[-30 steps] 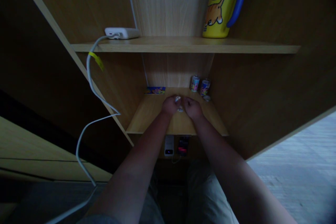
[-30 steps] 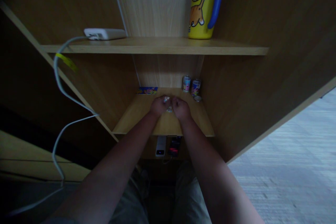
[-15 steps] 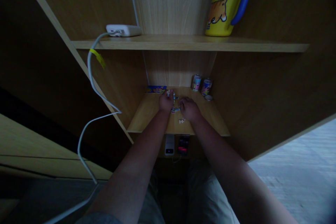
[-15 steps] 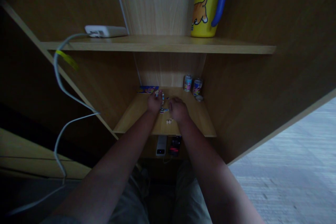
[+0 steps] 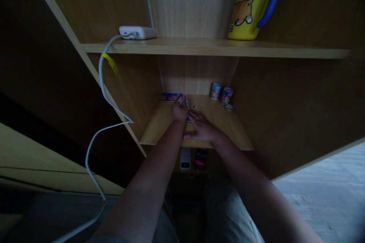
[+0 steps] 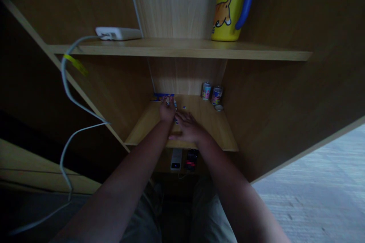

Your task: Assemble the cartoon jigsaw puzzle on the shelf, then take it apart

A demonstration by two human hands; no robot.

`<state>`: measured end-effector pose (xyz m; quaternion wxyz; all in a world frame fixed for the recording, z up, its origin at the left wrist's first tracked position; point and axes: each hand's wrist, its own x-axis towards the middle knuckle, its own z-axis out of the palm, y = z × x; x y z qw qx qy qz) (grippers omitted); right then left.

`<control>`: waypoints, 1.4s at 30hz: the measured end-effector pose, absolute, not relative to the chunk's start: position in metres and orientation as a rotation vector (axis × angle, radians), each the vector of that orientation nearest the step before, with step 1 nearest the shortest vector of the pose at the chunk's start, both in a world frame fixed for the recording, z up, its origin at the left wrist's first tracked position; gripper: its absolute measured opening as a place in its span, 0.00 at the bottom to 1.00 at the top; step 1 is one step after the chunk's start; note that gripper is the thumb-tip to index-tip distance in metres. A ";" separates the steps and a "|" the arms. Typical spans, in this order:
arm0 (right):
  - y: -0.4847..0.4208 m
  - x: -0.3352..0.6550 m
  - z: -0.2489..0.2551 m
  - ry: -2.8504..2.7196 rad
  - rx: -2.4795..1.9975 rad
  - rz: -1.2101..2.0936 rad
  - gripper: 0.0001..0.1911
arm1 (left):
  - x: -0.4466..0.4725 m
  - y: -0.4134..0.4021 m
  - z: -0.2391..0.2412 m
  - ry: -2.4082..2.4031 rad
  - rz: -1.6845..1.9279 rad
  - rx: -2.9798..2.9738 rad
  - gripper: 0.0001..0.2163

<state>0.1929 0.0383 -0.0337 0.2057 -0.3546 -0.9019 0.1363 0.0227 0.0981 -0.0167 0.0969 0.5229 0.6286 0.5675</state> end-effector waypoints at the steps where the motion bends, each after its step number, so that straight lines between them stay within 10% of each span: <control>1: 0.039 0.191 -0.034 -2.497 -1.035 0.371 0.66 | 0.023 0.099 -0.017 1.861 1.678 1.549 0.22; 42: 0.066 0.170 -0.015 -2.372 -1.459 0.227 0.34 | 0.040 0.081 -0.009 1.778 1.418 1.993 0.17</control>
